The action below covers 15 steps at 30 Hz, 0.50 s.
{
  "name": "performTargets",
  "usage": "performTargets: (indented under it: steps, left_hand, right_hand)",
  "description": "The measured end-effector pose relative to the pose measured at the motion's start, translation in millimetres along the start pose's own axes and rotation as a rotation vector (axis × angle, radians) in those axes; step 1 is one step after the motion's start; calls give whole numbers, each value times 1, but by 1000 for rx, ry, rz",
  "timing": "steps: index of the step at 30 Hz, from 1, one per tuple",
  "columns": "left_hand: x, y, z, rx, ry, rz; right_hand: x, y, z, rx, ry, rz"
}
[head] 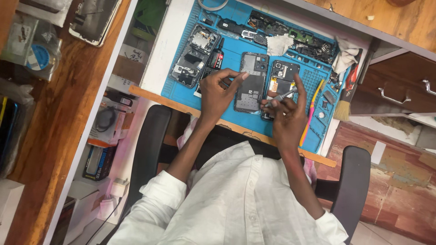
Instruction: The person uses a manual screwdriver to remove screws from the internal components of a mobile phone and then uses an electric screwdriver to tighten screws on the phone's back casing.
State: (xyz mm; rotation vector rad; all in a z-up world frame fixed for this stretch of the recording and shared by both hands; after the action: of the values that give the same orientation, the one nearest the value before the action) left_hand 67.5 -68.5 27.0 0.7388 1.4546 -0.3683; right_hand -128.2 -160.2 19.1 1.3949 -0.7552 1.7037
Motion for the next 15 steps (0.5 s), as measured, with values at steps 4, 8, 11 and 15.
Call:
performTargets:
  steps: [4,8,11,15]
  left_hand:
    - [1,-1,1,-2,-8,17]
    - [0,-2,2,-5,-22,30]
    - [1,-3,2,-5,-14,32]
    - [-1,-7,3,12,-74,31]
  right_hand:
    - [7,-9,-2,118,97,-176]
    - [12,-14,-1,173,173,-364]
    - [19,-14,-1,182,223,-399]
    - [11,0,-2,97,142,-147]
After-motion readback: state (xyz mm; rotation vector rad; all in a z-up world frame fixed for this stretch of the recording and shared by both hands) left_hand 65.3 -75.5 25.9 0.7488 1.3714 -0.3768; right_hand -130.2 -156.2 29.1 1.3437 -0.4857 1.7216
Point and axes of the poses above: each hand's wrist, its own z-axis towards the middle knuckle, its own y-axis out of the back of the hand, x = y × z, the point moved 10 cm from there along z, towards the middle knuckle, and after that the axes turned 14 degrees about y, right-handed, at the moved point
